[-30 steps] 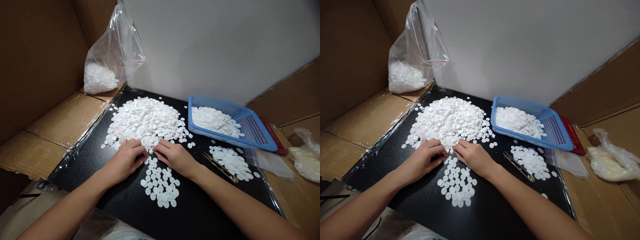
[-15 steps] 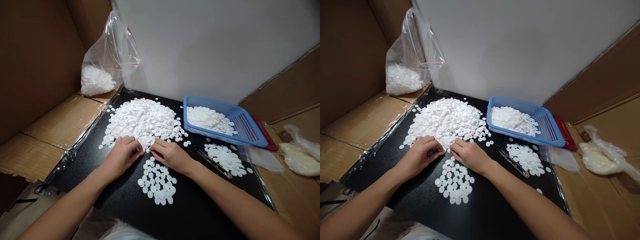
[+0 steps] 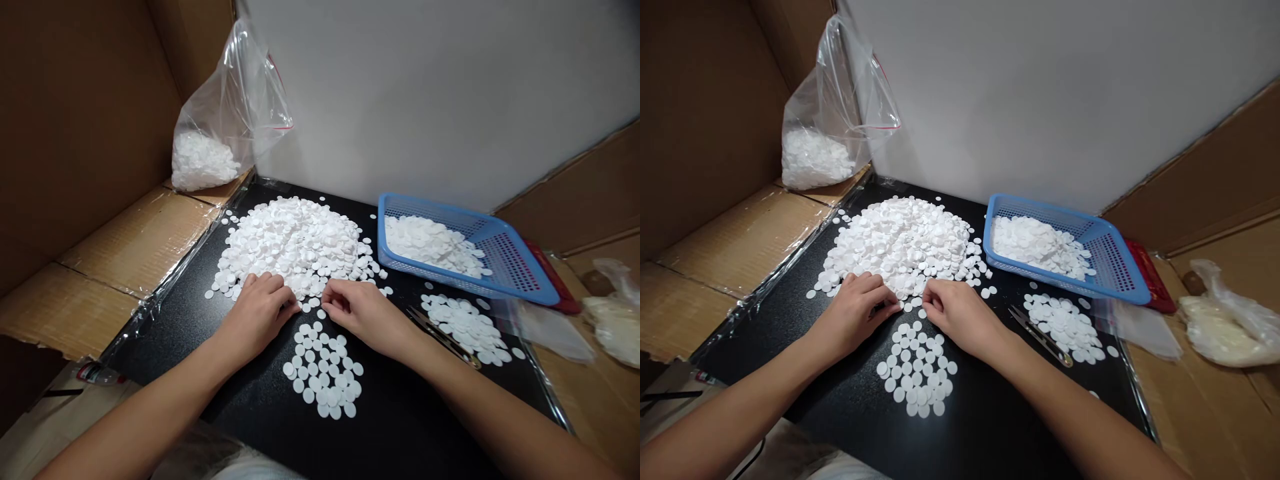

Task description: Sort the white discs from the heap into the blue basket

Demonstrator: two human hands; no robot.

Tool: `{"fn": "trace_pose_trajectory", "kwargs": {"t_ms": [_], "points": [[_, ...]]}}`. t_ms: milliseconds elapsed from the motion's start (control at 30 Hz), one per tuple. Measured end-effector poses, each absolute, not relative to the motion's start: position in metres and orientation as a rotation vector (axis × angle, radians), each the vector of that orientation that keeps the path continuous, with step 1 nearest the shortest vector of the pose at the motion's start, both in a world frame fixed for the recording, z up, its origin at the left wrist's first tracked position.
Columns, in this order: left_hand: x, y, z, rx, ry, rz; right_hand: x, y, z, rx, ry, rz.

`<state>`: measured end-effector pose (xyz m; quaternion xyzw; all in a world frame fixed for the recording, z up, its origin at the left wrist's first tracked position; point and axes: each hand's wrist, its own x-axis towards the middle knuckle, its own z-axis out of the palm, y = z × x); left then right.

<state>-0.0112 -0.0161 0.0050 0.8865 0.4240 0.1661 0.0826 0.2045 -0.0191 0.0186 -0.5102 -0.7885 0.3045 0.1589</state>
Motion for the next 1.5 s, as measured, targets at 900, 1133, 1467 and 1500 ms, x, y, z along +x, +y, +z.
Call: {"fn": "trace_pose_trajectory", "kwargs": {"t_ms": [900, 1133, 1467, 1500], "points": [[-0.012, -0.022, 0.02, 2.353, 1.232, 0.55, 0.208, -0.013, 0.004, -1.164, -2.431, 0.604], [-0.019, -0.021, 0.023, 2.251, 1.128, 0.304, 0.219, -0.011, 0.021, -1.234, -2.528, 0.832], [-0.022, -0.018, 0.016, 2.335, 1.225, 0.429, 0.217, -0.01, 0.021, -1.309, -2.451, 0.906], [-0.022, -0.018, 0.016, 2.36, 1.235, 0.46, 0.218, -0.01, 0.02, -1.294, -2.459, 0.906]]}}
